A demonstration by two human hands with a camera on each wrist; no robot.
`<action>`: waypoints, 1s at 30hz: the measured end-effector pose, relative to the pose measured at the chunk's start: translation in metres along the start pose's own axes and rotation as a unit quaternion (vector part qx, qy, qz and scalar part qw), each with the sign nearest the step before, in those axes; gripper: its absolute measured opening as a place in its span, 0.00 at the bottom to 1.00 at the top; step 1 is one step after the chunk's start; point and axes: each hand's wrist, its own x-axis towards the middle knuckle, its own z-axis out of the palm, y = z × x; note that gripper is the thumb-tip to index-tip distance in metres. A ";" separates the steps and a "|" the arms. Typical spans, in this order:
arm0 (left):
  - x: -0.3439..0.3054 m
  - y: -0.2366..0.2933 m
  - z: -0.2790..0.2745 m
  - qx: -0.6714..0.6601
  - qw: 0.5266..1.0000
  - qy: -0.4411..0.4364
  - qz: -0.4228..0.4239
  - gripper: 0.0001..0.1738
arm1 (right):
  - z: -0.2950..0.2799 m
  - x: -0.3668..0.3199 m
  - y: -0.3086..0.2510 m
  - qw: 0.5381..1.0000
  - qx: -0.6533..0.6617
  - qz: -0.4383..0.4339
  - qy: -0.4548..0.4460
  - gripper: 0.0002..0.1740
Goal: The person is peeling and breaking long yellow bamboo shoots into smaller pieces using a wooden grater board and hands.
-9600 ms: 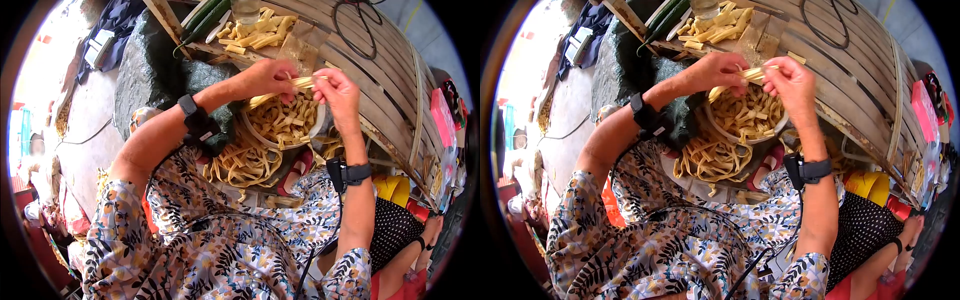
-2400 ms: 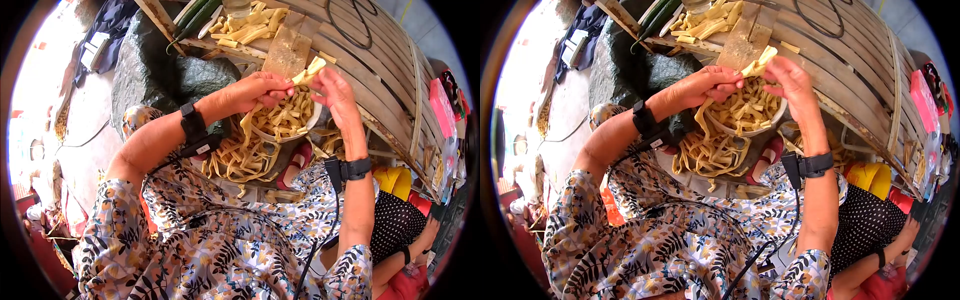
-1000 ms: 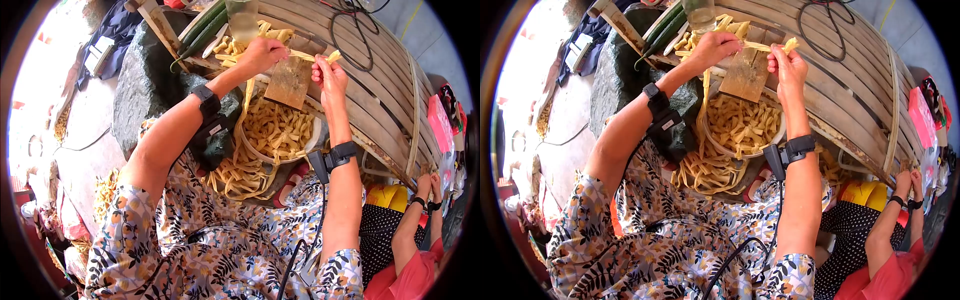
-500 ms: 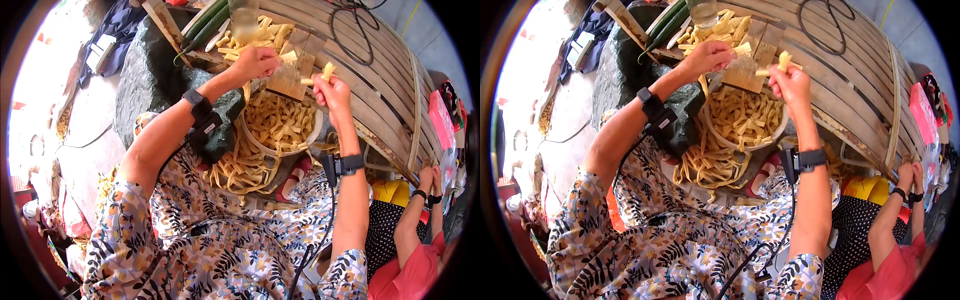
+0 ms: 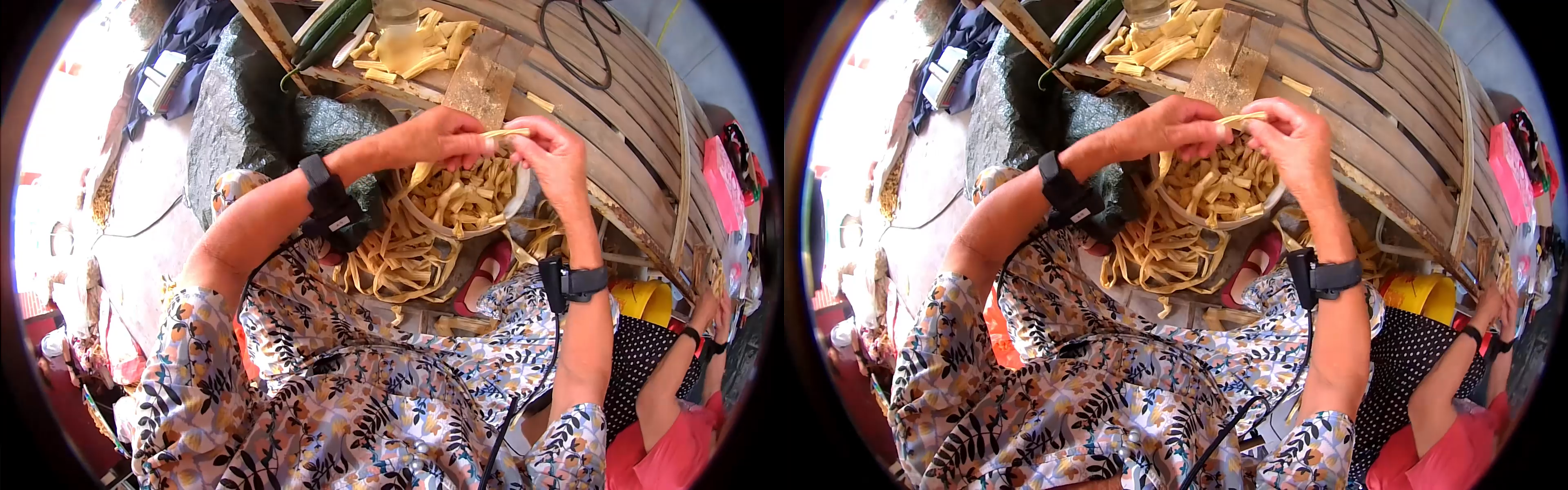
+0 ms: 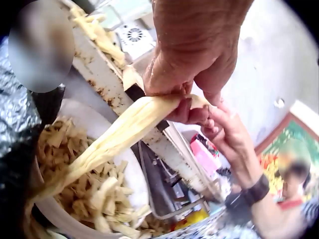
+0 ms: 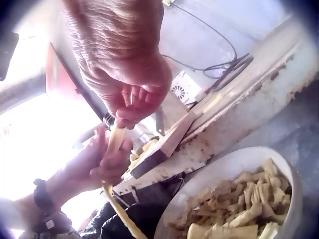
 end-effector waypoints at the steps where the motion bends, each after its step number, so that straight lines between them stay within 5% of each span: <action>1: -0.005 0.004 -0.006 -0.081 0.996 -0.029 -0.031 0.15 | -0.006 0.000 0.001 0.999 0.012 -0.029 0.010 0.08; 5: -0.005 -0.018 -0.012 -0.168 0.984 0.004 -0.054 0.12 | -0.012 -0.001 0.001 0.991 -0.073 -0.113 0.001 0.09; 9: -0.007 -0.014 -0.002 0.158 0.972 0.167 0.046 0.06 | -0.020 0.007 0.000 0.991 -0.069 -0.097 0.063 0.08; 12: -0.005 -0.019 0.014 0.328 0.891 0.169 0.266 0.08 | -0.002 0.007 0.011 0.996 -0.084 -0.023 -0.015 0.11; 14: -0.010 -0.014 0.017 0.369 0.881 0.114 0.275 0.10 | 0.005 0.003 0.029 0.992 -0.102 0.021 -0.073 0.14; 16: -0.012 -0.008 0.016 0.413 0.859 0.087 0.291 0.11 | 0.008 -0.005 0.015 0.957 -0.148 0.198 -0.151 0.14; 17: -0.011 -0.007 0.013 0.433 0.841 0.082 0.315 0.09 | 0.009 -0.007 0.016 0.950 -0.154 0.205 -0.178 0.14; 19: -0.014 -0.005 0.003 0.343 0.914 0.037 0.215 0.08 | 0.011 -0.010 0.018 0.933 -0.165 0.220 -0.233 0.13; 22: -0.008 -0.004 -0.015 0.161 0.980 0.013 0.118 0.14 | 0.015 -0.021 -0.001 0.895 0.146 0.185 -0.380 0.15; 24: -0.008 0.000 -0.019 0.033 0.997 0.069 -0.005 0.16 | 0.016 -0.022 -0.018 0.890 0.282 0.121 -0.337 0.20; 25: -0.005 -0.008 -0.017 -0.050 0.996 0.067 0.011 0.16 | 0.016 -0.016 -0.008 0.856 0.397 0.062 -0.326 0.25; 28: -0.001 -0.023 0.003 -0.263 0.962 -0.047 -0.054 0.16 | 0.011 -0.003 -0.016 0.937 0.297 0.047 -0.177 0.21; 30: 0.002 -0.037 0.016 -0.436 0.880 -0.188 -0.024 0.19 | 0.016 -0.002 -0.006 0.987 0.102 0.013 -0.125 0.17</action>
